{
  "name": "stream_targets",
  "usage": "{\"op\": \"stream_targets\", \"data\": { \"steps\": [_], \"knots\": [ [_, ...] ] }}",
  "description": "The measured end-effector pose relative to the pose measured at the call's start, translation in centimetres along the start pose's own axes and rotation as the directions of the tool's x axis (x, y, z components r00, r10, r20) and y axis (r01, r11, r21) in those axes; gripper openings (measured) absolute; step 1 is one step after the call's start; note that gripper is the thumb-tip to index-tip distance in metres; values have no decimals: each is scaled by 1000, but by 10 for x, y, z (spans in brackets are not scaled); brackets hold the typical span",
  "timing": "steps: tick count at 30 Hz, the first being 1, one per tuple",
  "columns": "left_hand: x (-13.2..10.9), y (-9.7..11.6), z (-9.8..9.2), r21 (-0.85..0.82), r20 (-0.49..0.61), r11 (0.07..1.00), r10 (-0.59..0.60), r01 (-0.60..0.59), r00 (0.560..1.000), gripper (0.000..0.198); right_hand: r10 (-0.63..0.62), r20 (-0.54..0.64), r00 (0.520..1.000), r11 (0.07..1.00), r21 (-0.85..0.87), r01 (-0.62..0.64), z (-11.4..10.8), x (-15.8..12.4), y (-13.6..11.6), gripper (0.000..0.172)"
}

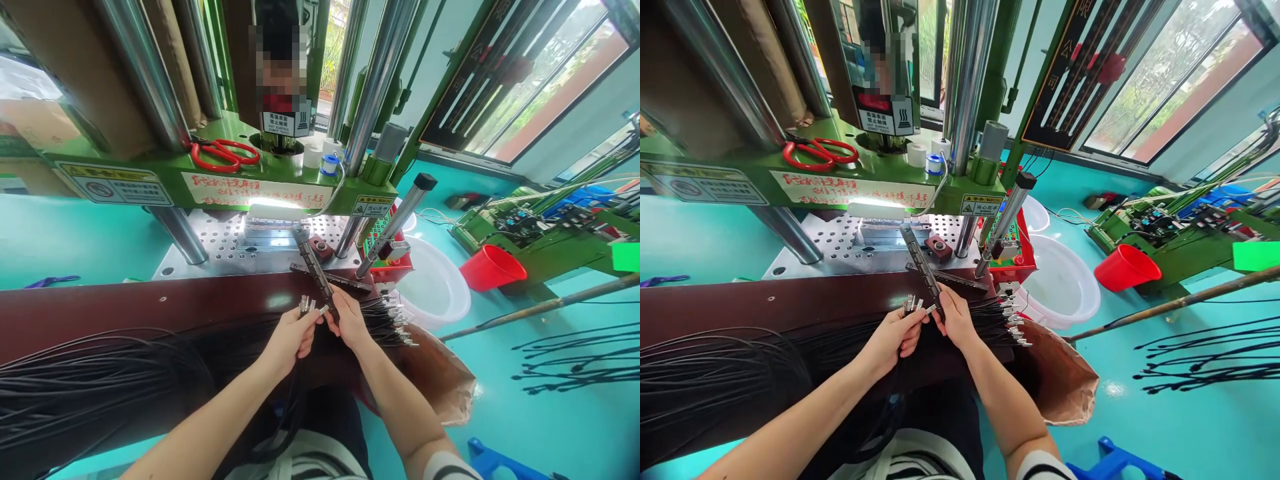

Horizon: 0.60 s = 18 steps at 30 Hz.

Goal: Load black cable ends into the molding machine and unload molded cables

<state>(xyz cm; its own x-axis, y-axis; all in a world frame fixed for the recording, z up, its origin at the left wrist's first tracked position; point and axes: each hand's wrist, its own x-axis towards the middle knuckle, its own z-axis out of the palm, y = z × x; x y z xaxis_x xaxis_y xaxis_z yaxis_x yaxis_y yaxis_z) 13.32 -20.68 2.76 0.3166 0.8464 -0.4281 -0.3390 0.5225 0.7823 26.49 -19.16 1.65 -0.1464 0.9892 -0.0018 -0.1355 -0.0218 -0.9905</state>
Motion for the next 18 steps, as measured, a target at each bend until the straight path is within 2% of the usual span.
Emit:
{"op": "stream_targets", "data": {
  "steps": [7, 10, 14, 16, 18],
  "knots": [
    [-1, -1, -1, 3, -21, 1000, 12, -12, 1000, 33, -5, -6, 1000, 1000, -14, 5, 0, -2, 1, 46],
    [0, -2, -1, 26, -38, 1000, 9, -8, 999, 32, -6, -22, 1000, 996, -90, 4, 1, -4, 3, 45],
    [0, -4, 0, 51, -77, 999, 15, -11, 997, 32, -102, -22, 995, 967, -236, 94, 3, -5, 9, 44],
    [0, -3, -2, 66, -64, 998, 27, -23, 998, 33, -108, -6, 994, 962, -252, 103, 3, -4, 11, 44],
    [0, 2, -5, 97, -12, 993, 73, -72, 997, 33, -61, -5, 998, 977, -205, 59, 3, -4, 9, 45]
  ]
}}
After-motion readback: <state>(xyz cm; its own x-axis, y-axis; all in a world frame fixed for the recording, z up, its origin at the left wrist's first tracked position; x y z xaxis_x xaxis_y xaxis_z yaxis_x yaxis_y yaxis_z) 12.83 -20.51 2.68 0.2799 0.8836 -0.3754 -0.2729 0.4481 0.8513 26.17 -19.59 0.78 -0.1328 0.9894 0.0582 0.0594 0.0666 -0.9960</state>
